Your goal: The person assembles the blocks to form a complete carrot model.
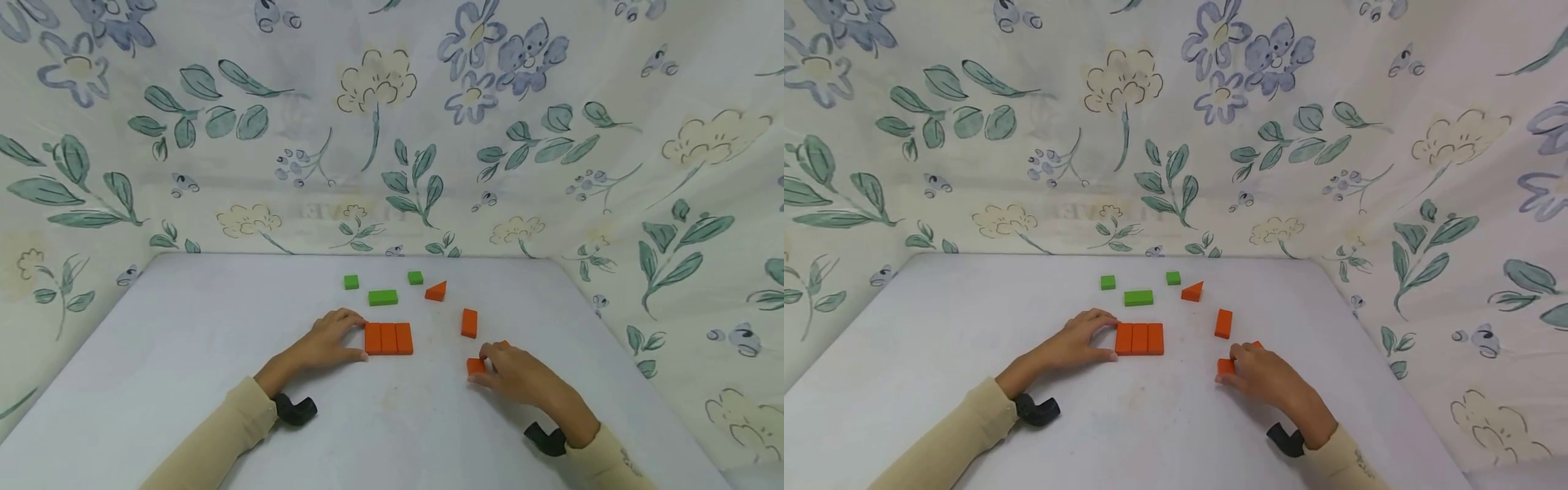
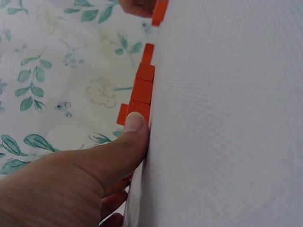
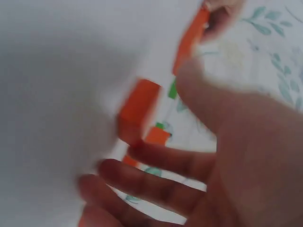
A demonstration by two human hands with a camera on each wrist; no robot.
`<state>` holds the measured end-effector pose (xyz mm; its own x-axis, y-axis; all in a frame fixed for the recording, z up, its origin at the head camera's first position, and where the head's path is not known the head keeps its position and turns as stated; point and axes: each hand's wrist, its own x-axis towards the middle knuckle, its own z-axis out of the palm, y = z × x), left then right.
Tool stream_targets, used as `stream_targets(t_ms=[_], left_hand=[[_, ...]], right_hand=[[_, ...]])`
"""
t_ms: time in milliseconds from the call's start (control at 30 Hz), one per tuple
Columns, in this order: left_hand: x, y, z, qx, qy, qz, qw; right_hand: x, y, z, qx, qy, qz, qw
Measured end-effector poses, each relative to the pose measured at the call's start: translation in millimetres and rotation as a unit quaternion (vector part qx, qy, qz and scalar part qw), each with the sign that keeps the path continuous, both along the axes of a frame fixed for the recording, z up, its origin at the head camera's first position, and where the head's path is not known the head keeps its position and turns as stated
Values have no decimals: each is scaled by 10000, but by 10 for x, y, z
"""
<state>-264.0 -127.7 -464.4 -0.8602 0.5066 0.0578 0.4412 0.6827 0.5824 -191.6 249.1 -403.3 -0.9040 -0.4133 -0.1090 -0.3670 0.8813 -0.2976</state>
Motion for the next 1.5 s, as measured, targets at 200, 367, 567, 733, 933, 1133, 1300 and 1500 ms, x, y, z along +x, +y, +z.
stream_targets(t_ms=[200, 367, 567, 733, 933, 1133, 1300, 1500], left_hand=[[-1, -9, 14, -3, 8, -1, 10000], [2, -12, 35, 64, -18, 24, 10000], [17, -11, 2, 88, -74, 13, 9999], [27, -10, -16, 60, -28, 38, 10000], [24, 4, -5, 33, 62, 75, 9999], [47, 2, -7, 56, 4, 26, 10000], [43, -8, 19, 32, 86, 3, 10000], [29, -8, 10, 52, 12, 38, 10000]], right_hand=[[29, -29, -71, -210, 665, 248, 9973], [12, -35, -114, -362, 624, -40, 9974], [9, -90, -192, -380, 754, -346, 9958], [28, -53, -128, -588, 410, -165, 9973], [-11, 62, -61, -812, 62, 508, 9954], [-68, 133, -93, -964, -101, 684, 9929], [-125, 190, -114, -1049, -243, 663, 9920], [-168, 215, -146, -1243, -374, 657, 9894]])
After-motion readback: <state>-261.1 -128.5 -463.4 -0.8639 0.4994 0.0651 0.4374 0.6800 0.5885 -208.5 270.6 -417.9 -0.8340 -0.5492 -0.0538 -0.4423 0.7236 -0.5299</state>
